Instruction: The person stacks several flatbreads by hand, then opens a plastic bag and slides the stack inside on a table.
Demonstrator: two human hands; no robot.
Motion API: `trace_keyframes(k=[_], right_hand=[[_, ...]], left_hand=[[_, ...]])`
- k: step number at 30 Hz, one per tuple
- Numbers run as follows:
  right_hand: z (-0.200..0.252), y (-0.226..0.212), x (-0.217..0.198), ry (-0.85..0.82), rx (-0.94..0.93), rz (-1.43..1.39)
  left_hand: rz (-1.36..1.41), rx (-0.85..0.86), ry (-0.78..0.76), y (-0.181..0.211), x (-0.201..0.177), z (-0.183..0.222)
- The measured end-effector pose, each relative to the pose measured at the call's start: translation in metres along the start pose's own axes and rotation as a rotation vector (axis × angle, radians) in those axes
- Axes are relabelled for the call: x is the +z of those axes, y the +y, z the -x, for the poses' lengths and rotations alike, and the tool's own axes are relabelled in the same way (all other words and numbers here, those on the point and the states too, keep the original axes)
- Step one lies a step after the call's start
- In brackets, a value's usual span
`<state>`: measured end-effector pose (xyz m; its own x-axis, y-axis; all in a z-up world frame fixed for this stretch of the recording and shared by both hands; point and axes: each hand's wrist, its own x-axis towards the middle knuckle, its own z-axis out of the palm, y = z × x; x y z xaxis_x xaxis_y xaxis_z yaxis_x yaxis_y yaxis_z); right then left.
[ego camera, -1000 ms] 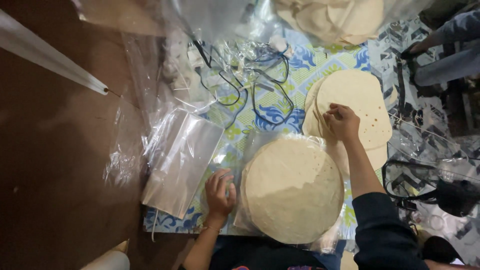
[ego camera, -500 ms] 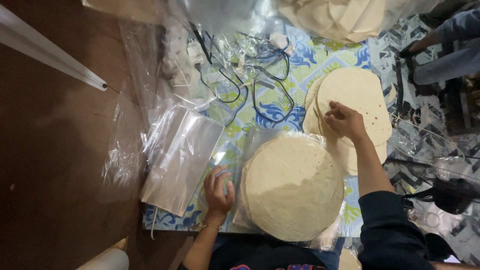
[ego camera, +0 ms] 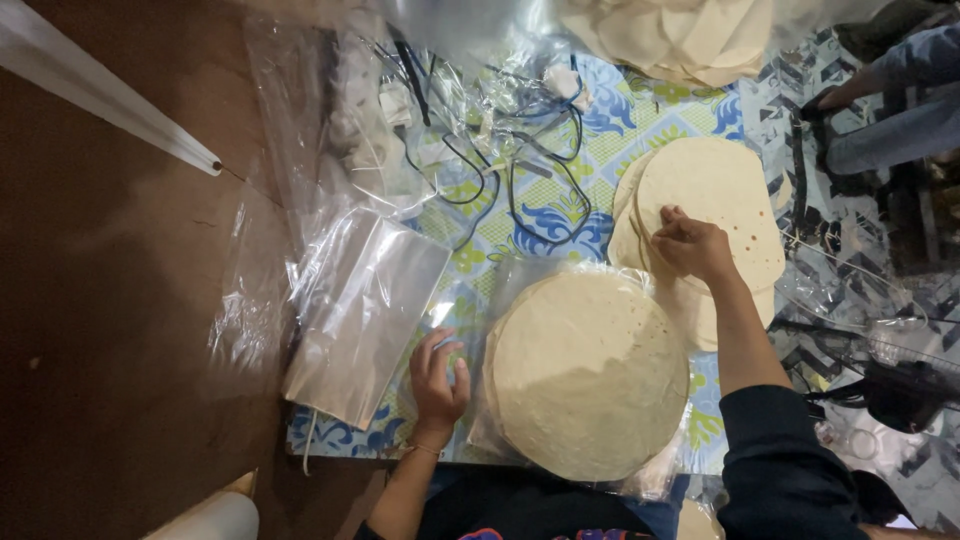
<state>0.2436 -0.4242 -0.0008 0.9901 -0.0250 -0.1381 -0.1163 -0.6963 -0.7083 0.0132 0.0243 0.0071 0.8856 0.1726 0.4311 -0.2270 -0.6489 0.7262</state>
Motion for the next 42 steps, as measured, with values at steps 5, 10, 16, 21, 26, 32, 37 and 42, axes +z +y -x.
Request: trace_keyframes(k=[5, 10, 16, 21, 26, 32, 37, 42], right_hand=[[-0.004, 0.021, -0.004, -0.055, -0.042, -0.053], [0.011, -0.011, -0.011, -0.116, -0.118, -0.035], [0.019, 0.013, 0.006, 0.015, -0.175, -0.103], [0.02, -0.007, 0.006, 0.059, -0.193, -0.001], [0.023, -0.03, 0.006, 0.104, -0.109, 0.087], [0.006, -0.019, 0.006, 0.103, -0.394, 0.274], [-0.01, 0.0, 0.01, 0.053, -0.291, 0.306], [-0.016, 0.016, 0.008, 0.02, -0.247, 0.267]], left_hand=[[0.005, -0.007, -0.002, -0.002, 0.002, 0.001], [0.014, -0.006, 0.013, -0.004, 0.003, 0.002], [0.028, -0.019, 0.006, 0.0, 0.0, 0.0], [0.041, -0.034, -0.001, 0.002, -0.003, -0.001], [0.035, -0.038, 0.0, 0.004, -0.003, -0.003], [0.022, -0.035, 0.003, -0.003, 0.001, 0.001], [0.063, -0.059, 0.01, 0.001, -0.003, -0.002], [0.042, -0.057, 0.009, -0.001, -0.001, -0.001]])
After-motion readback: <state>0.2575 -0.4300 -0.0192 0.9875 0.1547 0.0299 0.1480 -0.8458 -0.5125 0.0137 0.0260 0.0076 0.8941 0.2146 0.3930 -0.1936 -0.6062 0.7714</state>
